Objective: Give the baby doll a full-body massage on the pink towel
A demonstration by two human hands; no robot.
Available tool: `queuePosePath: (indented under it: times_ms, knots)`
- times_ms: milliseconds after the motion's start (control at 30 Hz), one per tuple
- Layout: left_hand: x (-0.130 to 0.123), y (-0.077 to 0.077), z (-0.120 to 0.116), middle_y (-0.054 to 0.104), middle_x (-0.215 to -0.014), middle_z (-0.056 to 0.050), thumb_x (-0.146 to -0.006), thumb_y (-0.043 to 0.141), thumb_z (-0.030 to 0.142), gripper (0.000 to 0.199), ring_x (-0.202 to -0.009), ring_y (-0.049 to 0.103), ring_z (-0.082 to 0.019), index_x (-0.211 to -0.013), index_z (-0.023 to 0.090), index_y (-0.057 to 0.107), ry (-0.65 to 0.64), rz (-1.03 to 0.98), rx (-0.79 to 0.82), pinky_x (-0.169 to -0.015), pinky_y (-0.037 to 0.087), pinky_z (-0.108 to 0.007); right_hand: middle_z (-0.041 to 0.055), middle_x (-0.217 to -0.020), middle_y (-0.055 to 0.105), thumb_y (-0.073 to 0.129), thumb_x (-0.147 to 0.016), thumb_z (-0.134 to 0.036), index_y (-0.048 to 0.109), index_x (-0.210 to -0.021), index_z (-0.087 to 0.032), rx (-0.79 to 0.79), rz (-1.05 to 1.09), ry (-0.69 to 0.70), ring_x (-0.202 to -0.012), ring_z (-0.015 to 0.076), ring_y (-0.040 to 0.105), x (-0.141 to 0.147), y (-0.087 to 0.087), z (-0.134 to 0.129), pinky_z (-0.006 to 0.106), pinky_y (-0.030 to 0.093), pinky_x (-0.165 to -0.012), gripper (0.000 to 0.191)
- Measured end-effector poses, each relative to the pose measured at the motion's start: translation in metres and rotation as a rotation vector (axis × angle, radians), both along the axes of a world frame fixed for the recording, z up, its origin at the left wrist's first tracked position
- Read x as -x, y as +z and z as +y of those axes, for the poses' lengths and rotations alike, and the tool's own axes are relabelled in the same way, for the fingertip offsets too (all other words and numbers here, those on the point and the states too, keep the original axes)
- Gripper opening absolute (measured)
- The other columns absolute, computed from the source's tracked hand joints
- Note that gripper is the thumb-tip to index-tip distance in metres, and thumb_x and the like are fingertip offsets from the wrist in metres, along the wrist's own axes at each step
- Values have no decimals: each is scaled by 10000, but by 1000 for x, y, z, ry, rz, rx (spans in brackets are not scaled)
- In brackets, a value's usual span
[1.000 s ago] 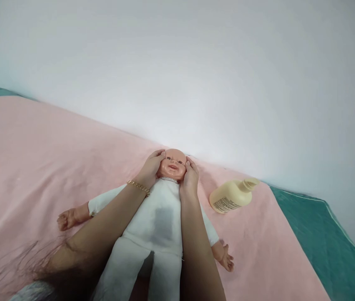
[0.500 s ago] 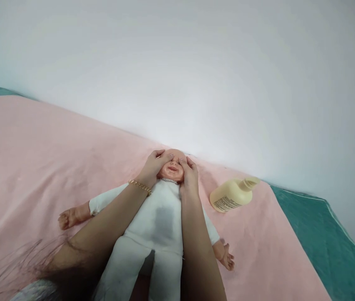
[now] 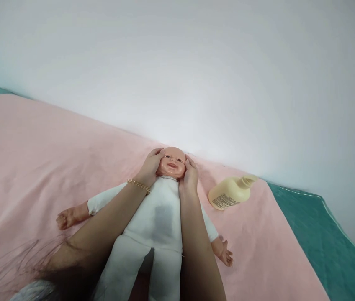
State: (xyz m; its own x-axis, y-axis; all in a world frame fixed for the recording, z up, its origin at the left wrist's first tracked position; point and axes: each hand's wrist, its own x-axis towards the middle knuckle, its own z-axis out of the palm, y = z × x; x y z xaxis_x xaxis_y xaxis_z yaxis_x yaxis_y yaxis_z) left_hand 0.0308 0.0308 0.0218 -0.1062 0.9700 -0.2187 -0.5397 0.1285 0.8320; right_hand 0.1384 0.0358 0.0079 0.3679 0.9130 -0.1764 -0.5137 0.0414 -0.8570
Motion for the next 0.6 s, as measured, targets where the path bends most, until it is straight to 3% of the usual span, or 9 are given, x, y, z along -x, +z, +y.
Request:
queuePosePath:
  times_ms: [167,267,400,600]
  knots:
    - [0,0,-2,671,-1004,-115,-863,616,308,176,-879,677,-218,-932,148,602,7,-7,15,-807,556,-361,5,-839,706,627,-759,-256,644,-871,-173,-26,25,-3,-810,167,672,4,4,-5,303,571,-754,141]
    - [0,2,-4,664,-1043,-128,-804,699,402,324,-885,675,-227,-970,145,594,-6,21,-10,-786,562,-360,13,-889,701,728,-698,-333,614,-936,-185,-19,-39,18,-838,183,671,6,4,-6,303,573,-738,302]
    - [1,3,-5,636,-1136,-133,-752,762,355,410,-953,659,-220,-1054,151,574,-3,148,-9,-832,546,-341,51,-1039,676,801,-617,-366,559,-1080,-194,27,-113,24,-897,195,671,6,0,-5,306,574,-749,550]
    - [2,1,-2,615,-1171,-134,-749,758,335,409,-986,649,-231,-1066,153,576,9,220,15,-863,534,-368,65,-1086,659,793,-624,-345,563,-1079,-190,65,-144,1,-899,191,673,6,1,-4,295,572,-759,533]
